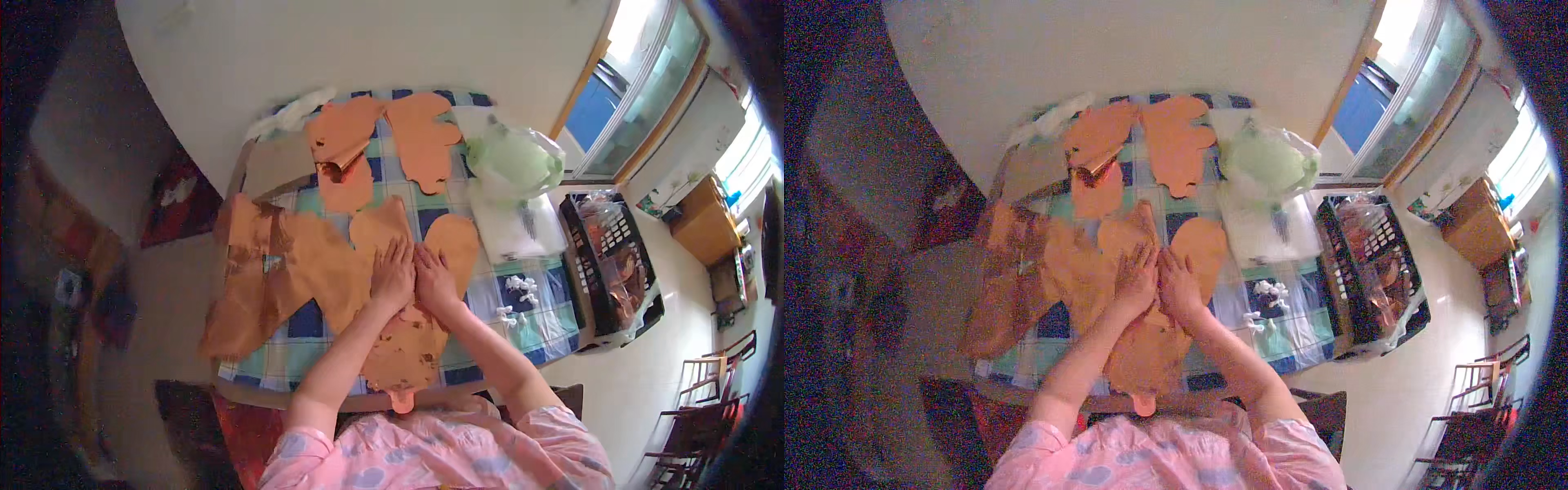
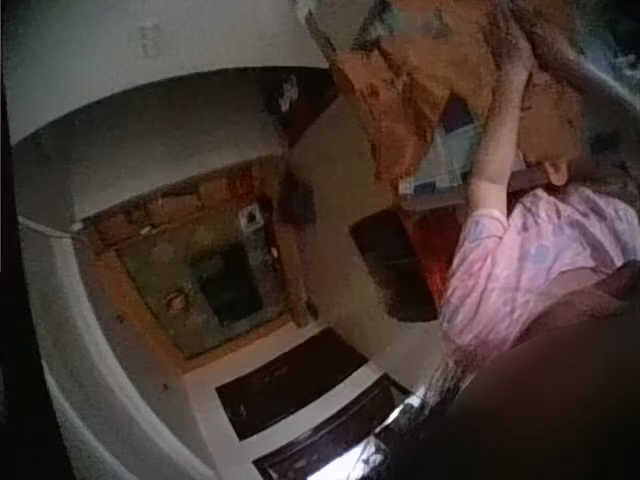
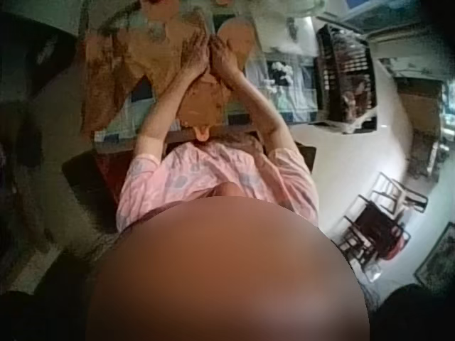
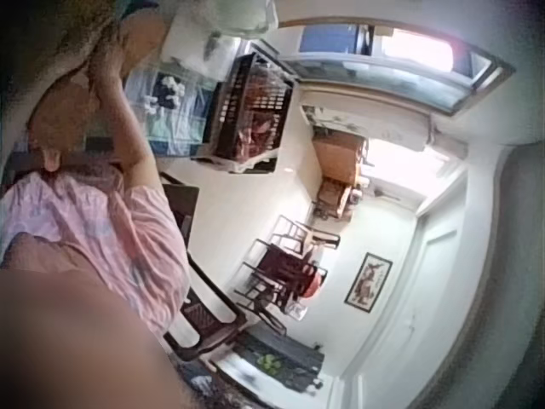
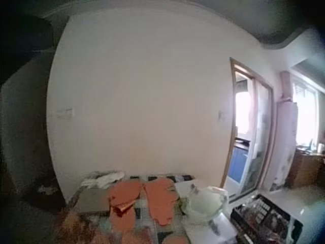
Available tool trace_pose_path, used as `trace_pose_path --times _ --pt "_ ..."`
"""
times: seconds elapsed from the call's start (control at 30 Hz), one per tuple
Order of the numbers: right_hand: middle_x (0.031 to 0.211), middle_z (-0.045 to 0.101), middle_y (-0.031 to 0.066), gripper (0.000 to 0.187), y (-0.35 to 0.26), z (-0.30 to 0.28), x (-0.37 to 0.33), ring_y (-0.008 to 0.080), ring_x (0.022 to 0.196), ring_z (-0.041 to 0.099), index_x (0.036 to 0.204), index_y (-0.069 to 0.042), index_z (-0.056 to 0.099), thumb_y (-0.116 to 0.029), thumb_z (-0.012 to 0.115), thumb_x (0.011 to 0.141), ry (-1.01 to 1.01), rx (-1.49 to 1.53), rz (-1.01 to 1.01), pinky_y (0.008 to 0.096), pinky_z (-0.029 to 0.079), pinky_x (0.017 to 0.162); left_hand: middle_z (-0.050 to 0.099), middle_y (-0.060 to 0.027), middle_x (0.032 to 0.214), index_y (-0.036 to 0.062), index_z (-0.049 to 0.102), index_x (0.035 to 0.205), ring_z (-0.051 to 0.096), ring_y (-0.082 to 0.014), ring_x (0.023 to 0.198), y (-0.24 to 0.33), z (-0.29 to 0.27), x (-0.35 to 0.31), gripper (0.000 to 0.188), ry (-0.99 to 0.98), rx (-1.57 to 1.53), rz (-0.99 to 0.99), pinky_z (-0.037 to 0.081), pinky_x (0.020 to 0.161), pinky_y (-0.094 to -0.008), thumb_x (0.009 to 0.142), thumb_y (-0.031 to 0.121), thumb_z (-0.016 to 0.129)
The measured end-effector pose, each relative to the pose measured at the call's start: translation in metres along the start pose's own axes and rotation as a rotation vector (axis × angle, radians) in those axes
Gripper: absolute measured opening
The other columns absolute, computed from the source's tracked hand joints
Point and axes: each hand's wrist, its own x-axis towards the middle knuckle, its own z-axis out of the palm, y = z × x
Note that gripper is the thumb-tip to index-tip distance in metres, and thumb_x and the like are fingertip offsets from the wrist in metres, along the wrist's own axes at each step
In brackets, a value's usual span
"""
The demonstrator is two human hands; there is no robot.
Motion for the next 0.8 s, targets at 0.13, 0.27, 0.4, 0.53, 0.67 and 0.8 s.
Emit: trace_pose_path --times 0.13,0.27,0.4,0.53,0.67,0.8 --pt "0.138 0.050 0.0154 0.044 0.003 0.002 0.002 0.0323 0.130 0.044 0.128 -0.002 0.054 -0.010 0.054 0.085 0.035 0.023 -0.011 0.0500 0.032 0.108 0.029 -0.0124 0.154 0.0059 0.029 0.148 0.025 -0.0312 0.143 -0.004 0.012 -0.014 0.056 0.062 -0.052 0.052 0.014 0.117 -0.0536 0.097 0.026 0.040" --pt "0.132 0.053 0.0154 0.042 0.025 -0.002 -0.011 0.0362 0.120 0.051 0.127 -0.004 0.054 -0.012 0.055 0.086 0.010 0.055 0.128 0.0486 0.041 0.099 0.030 -0.0128 0.154 0.0060 0.031 0.148 0.026 -0.0311 0.142 -0.001 0.011 -0.015 0.056 0.035 -0.011 0.032 0.015 0.117 -0.0522 0.097 0.028 0.040" --pt "0.121 0.054 0.0213 0.049 0.032 -0.037 -0.034 0.0406 0.107 0.055 0.132 -0.008 0.047 -0.014 0.058 0.084 0.180 -0.020 0.425 0.0488 0.046 0.090 0.033 -0.0138 0.152 0.0038 0.032 0.146 0.028 -0.0317 0.141 -0.001 0.015 -0.016 0.057 0.106 -0.017 0.056 0.017 0.116 -0.0520 0.096 0.028 0.042" --pt "0.116 0.055 0.0251 0.056 0.016 -0.056 -0.033 0.0426 0.100 0.058 0.135 -0.009 0.042 -0.013 0.060 0.083 0.007 0.015 0.639 0.0491 0.049 0.080 0.034 -0.0150 0.151 0.0022 0.034 0.145 0.029 -0.0319 0.141 -0.003 0.015 -0.017 0.056 0.121 -0.001 0.074 0.018 0.116 -0.0524 0.096 0.028 0.043" --pt "0.115 0.056 0.0252 0.056 0.023 -0.044 -0.031 0.0438 0.097 0.058 0.136 -0.008 0.040 -0.012 0.060 0.084 0.201 0.192 0.507 0.0493 0.049 0.079 0.035 -0.0158 0.151 0.0021 0.036 0.144 0.029 -0.0321 0.141 0.002 0.011 -0.014 0.055 0.097 -0.003 0.071 0.019 0.115 -0.0518 0.096 0.028 0.043" --pt "0.123 0.056 0.0181 0.054 -0.035 -0.073 0.007 0.0389 0.108 0.058 0.134 -0.005 0.044 -0.008 0.062 0.084 0.267 0.479 0.319 0.0403 0.049 0.090 0.035 -0.0145 0.151 0.0016 0.037 0.143 0.028 -0.0296 0.142 0.002 0.018 -0.014 0.056 0.110 0.052 0.069 0.018 0.116 -0.0507 0.095 0.029 0.043"
